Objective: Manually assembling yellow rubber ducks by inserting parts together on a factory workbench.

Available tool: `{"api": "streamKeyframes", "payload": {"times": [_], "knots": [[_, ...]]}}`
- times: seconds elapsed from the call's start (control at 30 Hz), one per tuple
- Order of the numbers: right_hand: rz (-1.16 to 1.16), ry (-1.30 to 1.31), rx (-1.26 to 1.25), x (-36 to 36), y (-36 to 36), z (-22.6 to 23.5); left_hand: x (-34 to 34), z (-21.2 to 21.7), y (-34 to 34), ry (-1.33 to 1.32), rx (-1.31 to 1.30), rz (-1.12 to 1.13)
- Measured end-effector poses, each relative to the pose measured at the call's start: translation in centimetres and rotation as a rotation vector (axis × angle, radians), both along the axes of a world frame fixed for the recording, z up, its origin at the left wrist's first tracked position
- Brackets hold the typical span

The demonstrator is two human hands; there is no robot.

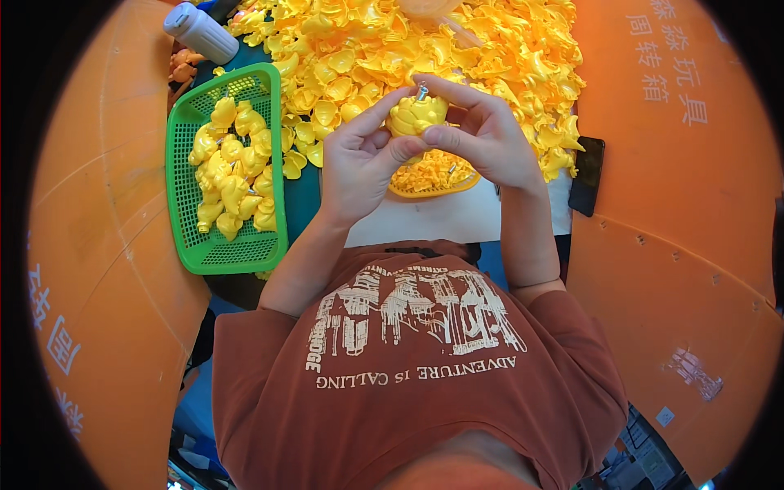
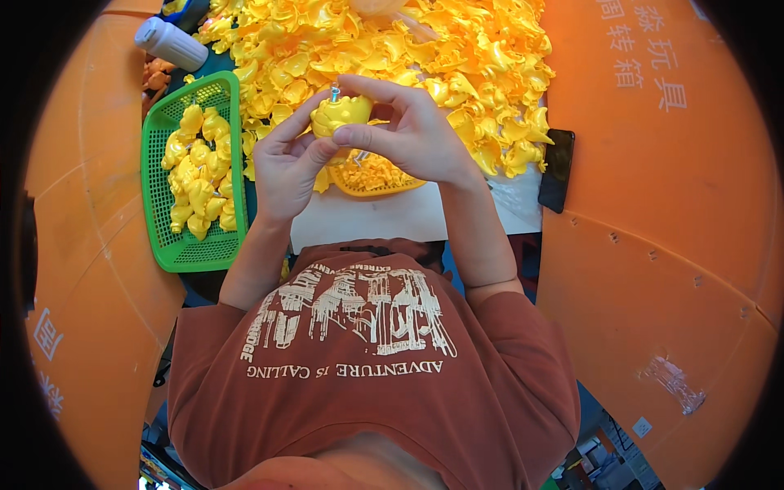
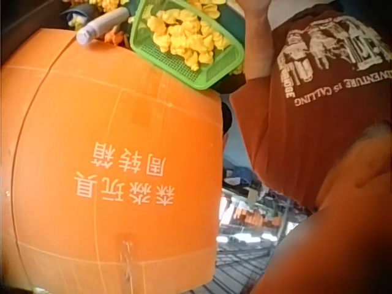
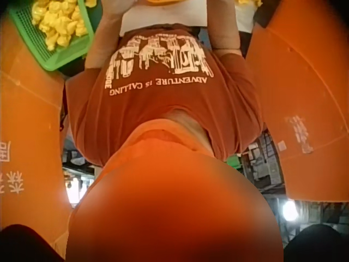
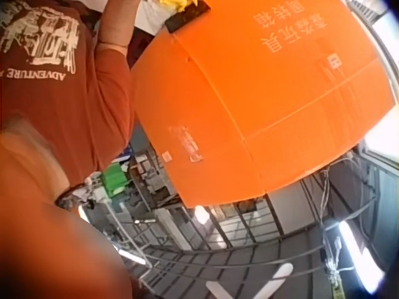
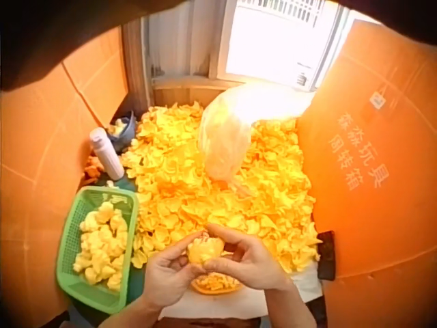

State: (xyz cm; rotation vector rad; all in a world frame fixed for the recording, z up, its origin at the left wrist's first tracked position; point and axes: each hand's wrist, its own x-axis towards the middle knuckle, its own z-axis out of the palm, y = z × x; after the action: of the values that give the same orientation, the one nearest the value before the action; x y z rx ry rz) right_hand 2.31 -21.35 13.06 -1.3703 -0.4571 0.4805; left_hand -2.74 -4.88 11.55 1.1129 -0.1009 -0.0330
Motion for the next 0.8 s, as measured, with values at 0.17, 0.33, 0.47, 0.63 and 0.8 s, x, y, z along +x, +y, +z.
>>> {"api": "streamKeyframes", "payload": {"times": [0.17,0.33,0.47,0.63,0.8], "knots": [[-0.106,-0.097,0.07,-0.3,0.7,-0.3,0.3,-0.6,0.5,-0.07,-0.051,0.03],[-0.08,-0.195,0.058,0.0,0.6,-0.1,0.4,-1.1,0.6,-0.055,-0.032,0.069],[-0.032,-0.111,0.071,-0.1,0.5,0.2,0.4,-1.4,0.7,-0.029,-0.071,0.034],[-0.131,-0.296,-0.005,-0.2,0.5,-0.9,0.4,-1.4,0.7,-0.058,-0.067,0.022],[-0.186,-0.382,-0.053,-0.5,1.3,-0.6,0.3,-1.1,0.7,-0.113,-0.069,0.029]]}}
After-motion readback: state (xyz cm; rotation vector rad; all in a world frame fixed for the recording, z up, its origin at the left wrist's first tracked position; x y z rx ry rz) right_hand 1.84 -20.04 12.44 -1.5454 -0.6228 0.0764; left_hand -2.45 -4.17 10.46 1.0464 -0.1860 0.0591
